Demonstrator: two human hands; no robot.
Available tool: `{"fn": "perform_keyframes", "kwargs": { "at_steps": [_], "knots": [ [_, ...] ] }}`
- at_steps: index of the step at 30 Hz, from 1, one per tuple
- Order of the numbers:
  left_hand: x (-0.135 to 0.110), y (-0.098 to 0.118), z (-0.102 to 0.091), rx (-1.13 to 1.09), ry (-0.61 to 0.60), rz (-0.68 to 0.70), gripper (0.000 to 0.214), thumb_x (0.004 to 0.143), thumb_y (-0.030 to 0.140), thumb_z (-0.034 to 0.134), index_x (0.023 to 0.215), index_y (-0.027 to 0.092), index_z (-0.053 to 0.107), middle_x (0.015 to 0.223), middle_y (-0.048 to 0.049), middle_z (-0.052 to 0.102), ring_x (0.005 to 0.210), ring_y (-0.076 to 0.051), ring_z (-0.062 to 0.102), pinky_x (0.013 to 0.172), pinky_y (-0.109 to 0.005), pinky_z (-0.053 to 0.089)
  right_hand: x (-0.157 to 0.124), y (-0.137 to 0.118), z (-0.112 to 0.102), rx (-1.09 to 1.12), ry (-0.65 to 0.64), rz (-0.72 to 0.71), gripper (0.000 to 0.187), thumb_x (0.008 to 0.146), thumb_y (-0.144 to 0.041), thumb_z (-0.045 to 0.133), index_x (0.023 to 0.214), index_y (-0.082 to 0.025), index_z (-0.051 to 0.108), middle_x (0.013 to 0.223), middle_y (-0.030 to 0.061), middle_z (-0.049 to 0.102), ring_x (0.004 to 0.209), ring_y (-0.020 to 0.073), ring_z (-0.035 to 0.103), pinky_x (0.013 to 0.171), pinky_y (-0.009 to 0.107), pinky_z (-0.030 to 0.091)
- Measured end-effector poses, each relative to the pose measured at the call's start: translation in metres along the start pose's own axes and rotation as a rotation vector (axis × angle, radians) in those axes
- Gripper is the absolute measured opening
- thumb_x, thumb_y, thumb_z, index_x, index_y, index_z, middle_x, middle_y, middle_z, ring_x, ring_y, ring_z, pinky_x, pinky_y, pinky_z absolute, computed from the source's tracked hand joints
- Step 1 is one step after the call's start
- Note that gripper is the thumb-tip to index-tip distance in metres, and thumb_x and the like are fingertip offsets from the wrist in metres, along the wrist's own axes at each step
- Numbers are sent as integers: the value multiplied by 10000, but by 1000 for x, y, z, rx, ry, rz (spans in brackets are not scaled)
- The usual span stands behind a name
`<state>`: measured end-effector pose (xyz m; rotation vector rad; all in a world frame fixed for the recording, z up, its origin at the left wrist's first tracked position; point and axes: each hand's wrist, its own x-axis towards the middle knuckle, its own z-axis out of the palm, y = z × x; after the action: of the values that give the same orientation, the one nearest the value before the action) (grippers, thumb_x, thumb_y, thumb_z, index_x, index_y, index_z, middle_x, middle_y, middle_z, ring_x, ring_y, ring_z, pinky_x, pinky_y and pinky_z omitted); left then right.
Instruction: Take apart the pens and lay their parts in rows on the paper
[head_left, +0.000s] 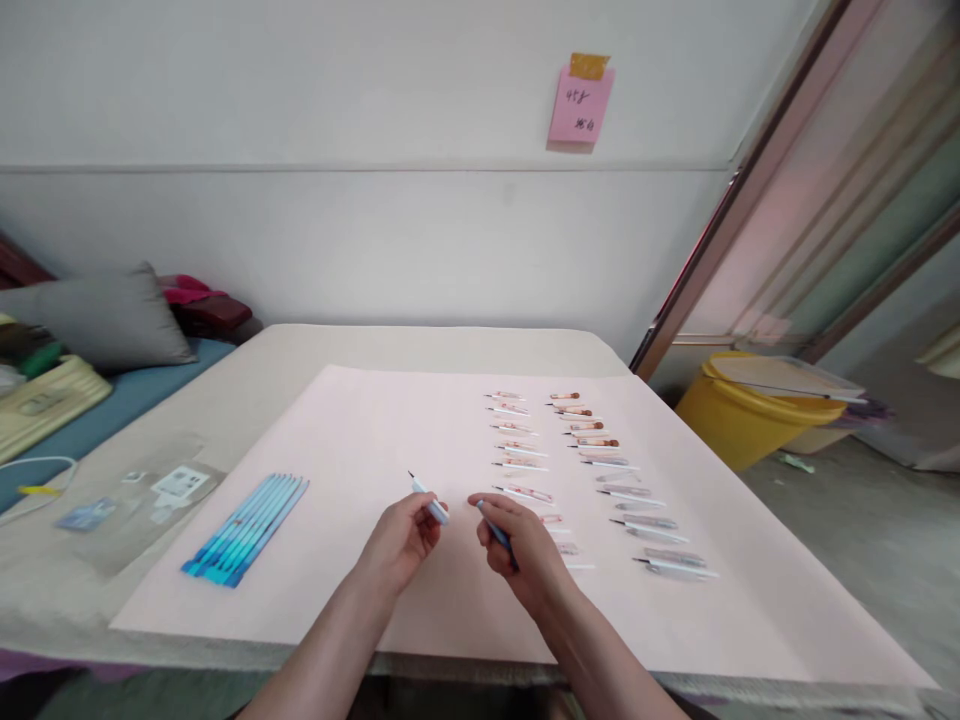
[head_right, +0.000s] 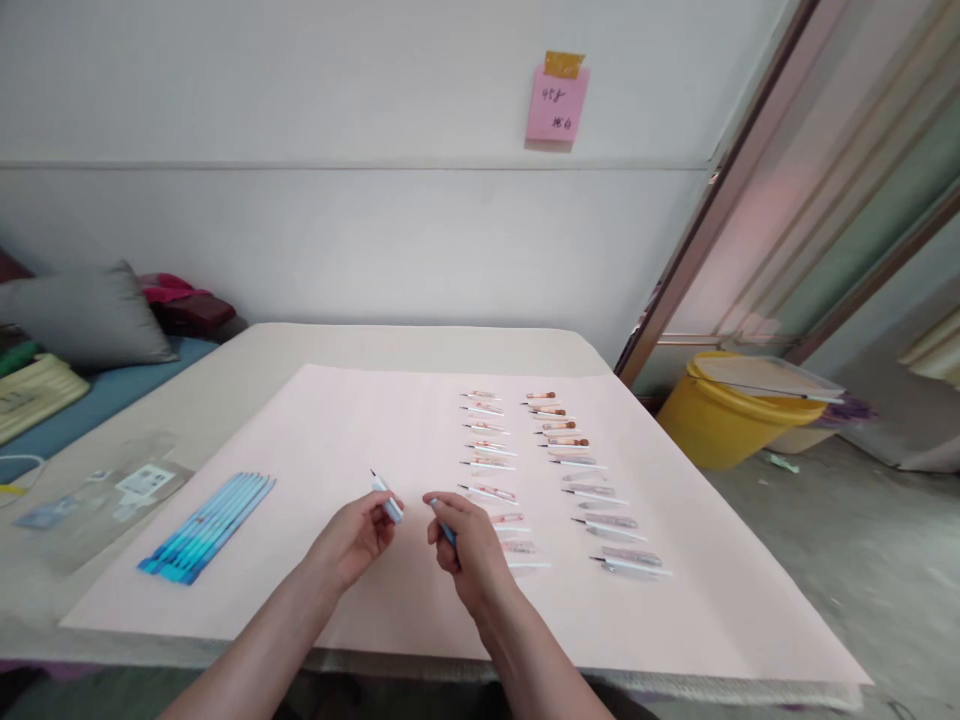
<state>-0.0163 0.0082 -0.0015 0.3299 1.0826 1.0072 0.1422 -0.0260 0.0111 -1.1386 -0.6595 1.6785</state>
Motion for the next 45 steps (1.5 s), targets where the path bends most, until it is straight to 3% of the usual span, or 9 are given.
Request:
{"fn": "perform_keyframes", "kwargs": {
  "at_steps": [3, 5, 7, 9, 19, 24, 30, 37, 45],
  "knots": [
    [-9, -9, 8, 86, -91, -48, 84, 672, 184, 644, 709, 115, 615, 666, -38, 628, 544, -66, 542, 470, -158, 424, 6, 3, -6, 251, 109, 80, 268, 661, -273, 660, 892, -139, 633, 579, 6, 607, 413, 49, 428, 371, 156, 266],
    [-15, -16, 13, 130, -141, -66, 97, 667, 188, 641, 724, 112, 623, 677, -42, 631, 555, -71, 544, 484, -165, 423, 11, 8, -9, 351, 165, 110, 250, 650, -229, 676, 878, -132, 640, 673, 54, 668, 564, 104, 581, 500, 186, 436],
    [-19, -21, 17, 157, -157, -77, 117, 660, 197, 644, 747, 120, 625, 661, -28, 620, 547, -69, 534, 485, -169, 412, 13, 14, -9, 409, 181, 117, 242, 650, -215, 685, 875, -135, 647, 764, 82, 697, 720, 159, 643, 653, 249, 501],
    [-22, -25, 18, 182, -156, -84, 138, 657, 214, 649, 766, 136, 620, 627, -3, 593, 536, -68, 522, 481, -172, 396, 15, 20, -7, 418, 177, 111, 241, 647, -220, 693, 871, -141, 654, 803, 84, 705, 789, 178, 650, 698, 267, 503],
    [-21, -47, 22, 284, -185, -107, 285, 631, 335, 703, 842, 170, 608, 623, 14, 578, 517, -73, 523, 500, -190, 374, 16, 36, 7, 229, 127, -15, 314, 593, -314, 733, 837, -126, 674, 755, 73, 689, 720, 184, 639, 616, 263, 490],
    [-20, -50, 22, 270, -148, -96, 256, 623, 316, 710, 798, 156, 614, 592, 13, 575, 496, -72, 515, 486, -189, 366, 14, 39, 8, 168, 115, -33, 336, 633, -348, 713, 884, -129, 674, 819, 88, 694, 755, 192, 639, 644, 273, 495],
    [-19, -38, 21, 179, -90, -33, 230, 621, 270, 716, 794, 142, 634, 636, -10, 614, 550, -82, 545, 521, -192, 395, 5, 28, 11, -14, 55, -159, 392, 771, -476, 562, 1003, -177, 666, 992, 81, 671, 945, 206, 601, 804, 297, 473],
    [-4, -26, 7, 48, -6, 139, 162, 643, 242, 708, 735, 150, 612, 690, -19, 630, 617, -94, 568, 587, -214, 436, 5, 26, 14, -23, 121, -84, 296, 658, -349, 694, 877, -153, 656, 808, 52, 646, 735, 156, 596, 666, 280, 480],
    [-5, -33, 12, -3, 38, 141, 223, 592, 247, 751, 749, 148, 626, 695, -6, 623, 610, -80, 552, 555, -205, 399, 9, 36, 17, 154, 162, -88, 298, 525, -230, 777, 788, -153, 659, 642, -6, 616, 599, 112, 577, 628, 258, 490]
  ]
}}
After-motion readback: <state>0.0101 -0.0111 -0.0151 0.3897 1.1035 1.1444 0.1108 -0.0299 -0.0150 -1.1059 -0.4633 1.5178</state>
